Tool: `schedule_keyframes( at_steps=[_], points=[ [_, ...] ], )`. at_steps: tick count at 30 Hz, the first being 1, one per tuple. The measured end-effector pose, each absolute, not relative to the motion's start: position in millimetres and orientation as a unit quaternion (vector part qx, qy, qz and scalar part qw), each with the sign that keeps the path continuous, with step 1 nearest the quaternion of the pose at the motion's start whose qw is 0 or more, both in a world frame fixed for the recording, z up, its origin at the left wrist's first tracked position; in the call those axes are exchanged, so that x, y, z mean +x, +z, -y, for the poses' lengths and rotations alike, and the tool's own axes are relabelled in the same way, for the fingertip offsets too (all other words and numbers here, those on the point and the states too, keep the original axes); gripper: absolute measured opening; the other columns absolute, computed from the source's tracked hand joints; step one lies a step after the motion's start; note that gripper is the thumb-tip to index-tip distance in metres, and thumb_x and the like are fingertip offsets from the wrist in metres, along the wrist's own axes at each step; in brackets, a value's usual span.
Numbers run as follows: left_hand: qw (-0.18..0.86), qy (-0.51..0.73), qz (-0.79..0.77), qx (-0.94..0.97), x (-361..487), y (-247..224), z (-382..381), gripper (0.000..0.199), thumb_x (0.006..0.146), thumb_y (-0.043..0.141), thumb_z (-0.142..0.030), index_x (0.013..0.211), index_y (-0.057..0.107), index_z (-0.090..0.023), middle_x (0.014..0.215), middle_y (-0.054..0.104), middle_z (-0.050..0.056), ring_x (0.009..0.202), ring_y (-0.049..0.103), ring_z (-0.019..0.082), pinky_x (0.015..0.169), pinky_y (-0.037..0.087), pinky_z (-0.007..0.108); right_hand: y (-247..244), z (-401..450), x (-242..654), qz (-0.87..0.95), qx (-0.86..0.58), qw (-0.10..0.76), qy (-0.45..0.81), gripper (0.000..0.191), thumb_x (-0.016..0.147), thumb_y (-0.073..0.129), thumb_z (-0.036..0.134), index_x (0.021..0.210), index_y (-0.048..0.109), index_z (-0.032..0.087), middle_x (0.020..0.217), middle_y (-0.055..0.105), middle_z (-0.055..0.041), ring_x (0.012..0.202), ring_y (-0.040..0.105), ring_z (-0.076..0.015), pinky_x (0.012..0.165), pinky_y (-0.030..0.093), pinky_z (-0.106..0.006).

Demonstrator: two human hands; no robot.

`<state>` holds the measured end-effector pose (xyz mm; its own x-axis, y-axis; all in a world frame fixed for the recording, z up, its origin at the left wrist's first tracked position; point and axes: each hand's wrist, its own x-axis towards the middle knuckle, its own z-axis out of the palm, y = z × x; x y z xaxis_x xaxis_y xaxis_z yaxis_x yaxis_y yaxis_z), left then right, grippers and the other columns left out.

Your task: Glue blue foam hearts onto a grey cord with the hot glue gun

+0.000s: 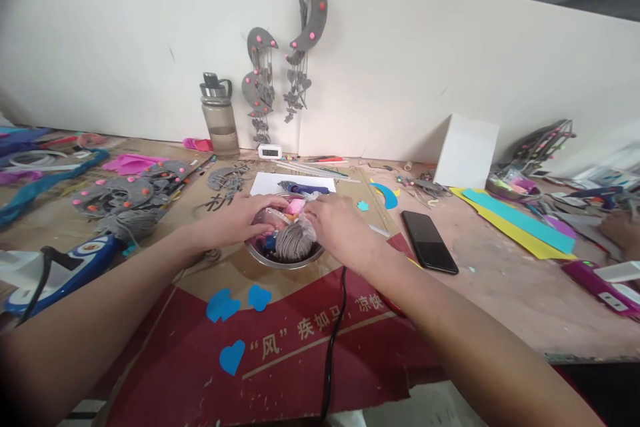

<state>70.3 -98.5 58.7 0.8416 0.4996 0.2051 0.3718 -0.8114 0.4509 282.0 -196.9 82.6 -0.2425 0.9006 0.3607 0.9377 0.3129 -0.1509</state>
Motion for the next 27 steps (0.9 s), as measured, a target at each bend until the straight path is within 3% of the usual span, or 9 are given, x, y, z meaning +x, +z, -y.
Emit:
schedule_keyframes(
  at_steps=[4, 10, 14, 18, 21, 24, 27],
  points=[
    [0.21, 0.173, -0.222, 0.936, 70.8, 58.2, 99.4, 0.056, 0.082, 0.056, -0.022, 0.137, 0.046, -0.028, 0.14, 0.053, 0.004, 0.127, 0.048, 0.025, 0.108, 0.033, 0.041, 98.6, 199.4, 293.0, 0.762, -0.586, 0.263, -0.082, 0.02, 0.091, 0.05, 0.026, 0.093, 0.069, 0.019, 0.097, 0.069, -0.0076, 0.095, 0.06, -0.022, 0.085, 0.044, -0.036],
    [0.207, 0.2, -0.233, 0.929, 69.4, 58.5, 99.4, 0.055, 0.079, 0.064, -0.035, 0.133, 0.052, -0.027, 0.132, 0.056, 0.006, 0.122, 0.048, 0.027, 0.104, 0.036, 0.042, 128.5, 188.8, 339.3, 0.686, -0.658, 0.31, -0.034, 0.022, 0.088, 0.052, 0.032, 0.089, 0.072, 0.022, 0.086, 0.072, -0.0038, 0.073, 0.062, -0.0176, 0.072, 0.046, -0.032],
    [0.227, 0.214, -0.226, 0.923, 68.1, 62.4, 101.5, 0.061, 0.078, 0.066, -0.045, 0.134, 0.05, -0.027, 0.127, 0.057, 0.006, 0.117, 0.051, 0.027, 0.1, 0.04, 0.04, 115.8, 167.2, 378.3, 0.665, -0.685, 0.296, 0.003, 0.02, 0.084, 0.055, 0.03, 0.091, 0.071, 0.021, 0.088, 0.073, -0.0036, 0.073, 0.063, -0.0169, 0.072, 0.047, -0.033],
    [0.21, 0.216, -0.236, 0.924, 67.6, 59.5, 100.5, 0.072, 0.072, 0.068, -0.056, 0.136, 0.047, -0.029, 0.138, 0.047, 0.008, 0.127, 0.043, 0.029, 0.106, 0.036, 0.042, 80.5, 145.3, 387.4, 0.726, -0.64, 0.251, 0.007, 0.029, 0.082, 0.056, 0.02, 0.109, 0.066, 0.018, 0.109, 0.069, -0.0077, 0.088, 0.063, -0.0173, 0.078, 0.05, -0.033],
    [0.169, 0.21, -0.303, 0.914, 67.9, 50.1, 96.9, 0.082, 0.065, 0.07, -0.063, 0.136, 0.047, -0.027, 0.142, 0.04, 0.011, 0.132, 0.038, 0.034, 0.107, 0.035, 0.047, 60.9, 130.7, 378.0, 0.762, -0.603, 0.235, -0.002, 0.041, 0.083, 0.058, 0.019, 0.123, 0.059, 0.021, 0.127, 0.061, -0.0095, 0.111, 0.059, -0.0198, 0.094, 0.048, -0.037],
    [0.159, 0.204, -0.356, 0.898, 67.7, 41.7, 93.5, 0.076, 0.067, 0.068, -0.061, 0.13, 0.052, -0.022, 0.132, 0.05, 0.013, 0.125, 0.044, 0.035, 0.102, 0.039, 0.048, 52.9, 116.1, 367.0, 0.8, -0.566, 0.199, -0.023, 0.052, 0.08, 0.06, 0.017, 0.131, 0.054, 0.025, 0.136, 0.056, -0.0075, 0.127, 0.049, -0.0215, 0.107, 0.038, -0.04],
    [0.195, 0.196, -0.366, 0.889, 66.6, 39.3, 92.9, 0.068, 0.072, 0.066, -0.055, 0.13, 0.05, -0.024, 0.123, 0.059, 0.011, 0.115, 0.054, 0.033, 0.095, 0.044, 0.046, 51.0, 104.0, 357.8, 0.799, -0.576, 0.171, -0.02, 0.054, 0.076, 0.058, 0.008, 0.126, 0.059, 0.027, 0.134, 0.058, -0.0043, 0.126, 0.05, -0.0203, 0.105, 0.04, -0.037]
  ],
)
